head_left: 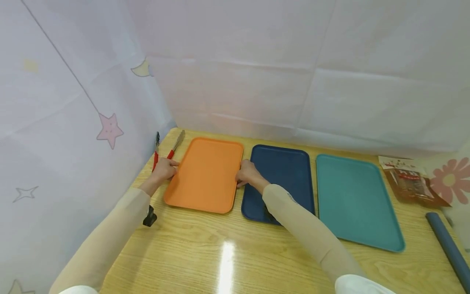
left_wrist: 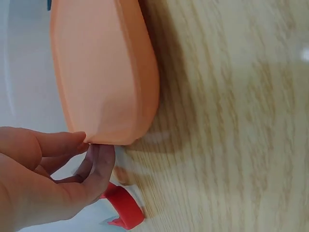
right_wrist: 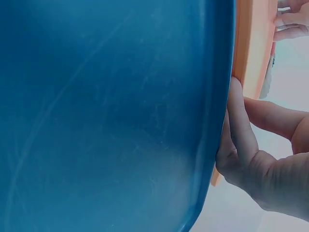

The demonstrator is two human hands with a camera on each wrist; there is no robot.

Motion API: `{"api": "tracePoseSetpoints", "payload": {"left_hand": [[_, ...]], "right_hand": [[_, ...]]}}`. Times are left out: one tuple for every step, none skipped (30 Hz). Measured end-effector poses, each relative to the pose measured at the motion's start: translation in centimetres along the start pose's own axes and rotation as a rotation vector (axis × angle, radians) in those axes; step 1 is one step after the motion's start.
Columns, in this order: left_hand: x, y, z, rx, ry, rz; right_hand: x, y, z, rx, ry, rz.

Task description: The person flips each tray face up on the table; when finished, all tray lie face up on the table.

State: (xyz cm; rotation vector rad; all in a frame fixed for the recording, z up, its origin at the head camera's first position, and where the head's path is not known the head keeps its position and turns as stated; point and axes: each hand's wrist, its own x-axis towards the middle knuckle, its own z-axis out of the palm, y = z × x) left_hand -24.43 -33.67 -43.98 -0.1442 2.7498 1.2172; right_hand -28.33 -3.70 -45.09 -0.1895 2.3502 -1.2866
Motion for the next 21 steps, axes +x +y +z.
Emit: {"api": "tracePoseSetpoints", "payload": {"left_hand": [[0.1,-0.1,0.2,0.031,0.005,0.025],[0.3,-0.3,0.3,0.058,0.008,0.041],[0.4,-0.4,0.4,0.080,0.012,0.055],[0.5,-0.5,0.6,0.097,0.015,0.063],[0.5,-0.6,0.7,0.102,0.018,0.071],[0.5,-0.7,0.8,0.110,0.025,0.076],[0.4,-0.7,0.9,0.124,0.027,0.074],[0.4,-0.7,1.0,0.129,0.029,0.069],[0.3,-0.7,1.1,0.142,0.036,0.072],[0.3,-0.6,1.2,0.162,0.046,0.072],[0.3,-0.6,1.2,0.184,0.056,0.067],[0.3,-0.5,1.3,0.209,0.062,0.058],[0.3,-0.5,1.3,0.240,0.069,0.058],[0.4,-0.5,1.3,0.263,0.080,0.061],[0.4,-0.4,1.3,0.284,0.089,0.063],[0.4,-0.4,1.2,0.308,0.099,0.067],[0.4,-0.3,1.2,0.331,0.106,0.077],[0.3,-0.3,1.2,0.371,0.124,0.103],[0.1,-0.2,1.3,0.408,0.146,0.128],[-0.2,-0.1,1.4,0.429,0.168,0.137],[-0.5,0.1,1.6,0.458,0.188,0.154]], "right_hand": [[0.0,0.0,0.0,-0.023,0.004,-0.004],[-0.1,-0.1,0.1,-0.055,0.006,-0.009],[-0.2,-0.1,0.1,-0.088,0.007,-0.013],[-0.2,-0.2,0.2,-0.115,0.007,-0.017],[-0.3,-0.2,0.3,-0.140,0.006,-0.021],[-0.4,-0.2,0.3,-0.159,0.004,-0.022],[-0.4,-0.2,0.4,-0.173,0.000,-0.023],[-0.5,-0.2,0.4,-0.181,-0.006,-0.023],[-0.5,-0.2,0.5,-0.183,-0.011,-0.024],[-0.5,-0.2,0.5,-0.185,-0.017,-0.025],[-0.5,-0.3,0.5,-0.194,-0.022,-0.032],[-0.4,-0.3,0.5,-0.204,-0.028,-0.034],[-0.3,-0.4,0.5,-0.217,-0.032,-0.039],[-0.2,-0.5,0.5,-0.230,-0.033,-0.045],[-0.1,-0.6,0.5,-0.240,-0.032,-0.048],[-0.1,-0.7,0.4,-0.249,-0.029,-0.050],[-0.1,-0.8,0.4,-0.260,-0.021,-0.058],[-0.2,-0.8,0.4,-0.269,-0.008,-0.067],[-0.5,-0.8,0.3,-0.284,0.006,-0.080],[-0.8,-0.8,0.3,-0.297,0.026,-0.096],[-1.3,-0.8,0.4,-0.311,0.053,-0.117]]}}
